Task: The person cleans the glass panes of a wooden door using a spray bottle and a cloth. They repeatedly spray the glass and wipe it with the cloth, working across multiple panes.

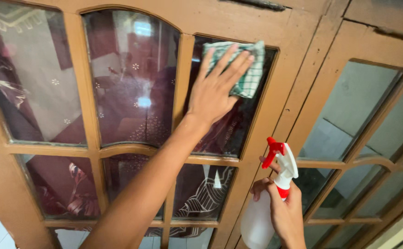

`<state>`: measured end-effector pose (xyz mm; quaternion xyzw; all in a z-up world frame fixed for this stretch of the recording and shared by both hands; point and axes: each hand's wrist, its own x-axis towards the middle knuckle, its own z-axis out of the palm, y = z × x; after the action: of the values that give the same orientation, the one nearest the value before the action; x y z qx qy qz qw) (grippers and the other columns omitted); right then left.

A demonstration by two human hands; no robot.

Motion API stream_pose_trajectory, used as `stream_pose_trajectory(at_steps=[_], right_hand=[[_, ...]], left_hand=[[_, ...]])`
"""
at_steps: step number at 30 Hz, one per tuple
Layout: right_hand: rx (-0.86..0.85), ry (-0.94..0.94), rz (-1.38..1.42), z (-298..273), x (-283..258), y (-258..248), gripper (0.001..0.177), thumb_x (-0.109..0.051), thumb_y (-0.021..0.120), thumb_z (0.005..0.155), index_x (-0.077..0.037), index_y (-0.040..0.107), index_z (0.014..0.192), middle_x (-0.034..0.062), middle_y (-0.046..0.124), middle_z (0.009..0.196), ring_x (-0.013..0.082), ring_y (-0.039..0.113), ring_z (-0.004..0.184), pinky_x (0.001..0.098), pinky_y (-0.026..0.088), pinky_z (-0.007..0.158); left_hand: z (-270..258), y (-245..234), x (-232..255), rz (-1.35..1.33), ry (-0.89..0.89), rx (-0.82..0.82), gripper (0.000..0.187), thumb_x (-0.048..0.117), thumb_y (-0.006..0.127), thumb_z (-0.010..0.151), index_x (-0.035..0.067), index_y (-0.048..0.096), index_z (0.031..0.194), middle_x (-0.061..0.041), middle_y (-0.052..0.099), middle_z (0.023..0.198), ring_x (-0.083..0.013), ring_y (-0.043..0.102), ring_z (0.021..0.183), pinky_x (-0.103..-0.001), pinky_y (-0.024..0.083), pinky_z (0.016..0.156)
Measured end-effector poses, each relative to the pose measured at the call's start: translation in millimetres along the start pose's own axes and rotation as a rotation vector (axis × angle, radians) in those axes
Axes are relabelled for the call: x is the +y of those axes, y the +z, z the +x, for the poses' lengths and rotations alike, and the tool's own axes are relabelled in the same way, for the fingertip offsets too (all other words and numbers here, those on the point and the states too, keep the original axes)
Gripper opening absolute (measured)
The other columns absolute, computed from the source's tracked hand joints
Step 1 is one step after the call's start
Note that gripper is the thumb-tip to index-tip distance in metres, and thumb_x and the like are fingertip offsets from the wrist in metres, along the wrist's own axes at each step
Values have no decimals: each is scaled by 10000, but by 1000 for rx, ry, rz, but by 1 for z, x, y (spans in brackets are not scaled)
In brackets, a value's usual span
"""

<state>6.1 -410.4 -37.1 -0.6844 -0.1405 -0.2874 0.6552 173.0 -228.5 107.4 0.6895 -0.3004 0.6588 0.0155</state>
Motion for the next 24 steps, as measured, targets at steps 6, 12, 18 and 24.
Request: stream_pose_trajectory(at_steps=[6, 12, 18, 24], right_hand=[[1, 3, 23, 3, -16, 7, 448, -78, 438, 959, 52, 574, 1365, 102, 576, 612, 214, 591, 641, 354, 509, 702], [22, -128, 108, 5, -36, 8, 438, -73, 422, 980, 82, 551, 1369, 101, 597, 635, 216, 623, 683, 354, 519, 758], [79, -154, 70, 0, -37, -1, 458, -64, 466, 978, 102, 538, 1399, 106, 575, 622, 215, 598, 659, 363, 532, 787], [125, -108, 15, 0, -34, -12, 464, -53, 465, 949, 85, 544, 1384, 116, 591, 590, 219, 626, 648, 369, 556, 748]], left_hand=[[-37, -18, 1, 55, -143, -83, 1000, 328, 784, 801, 145, 306, 1660, -13, 291, 1707, -250, 195, 1604, -506, 136, 1335], [-97, -26, 15, 119, 36, -225, 995, 327, 789, 735, 124, 344, 1602, -55, 341, 1649, -302, 207, 1563, -576, 168, 1273], [-101, -34, -3, 44, 208, -305, 1003, 340, 771, 695, 147, 375, 1597, -26, 358, 1631, -267, 218, 1552, -588, 160, 1265], [0, -7, 14, 75, 31, -164, 890, 309, 751, 778, 122, 417, 1581, -19, 373, 1620, -254, 226, 1551, -604, 137, 1276]])
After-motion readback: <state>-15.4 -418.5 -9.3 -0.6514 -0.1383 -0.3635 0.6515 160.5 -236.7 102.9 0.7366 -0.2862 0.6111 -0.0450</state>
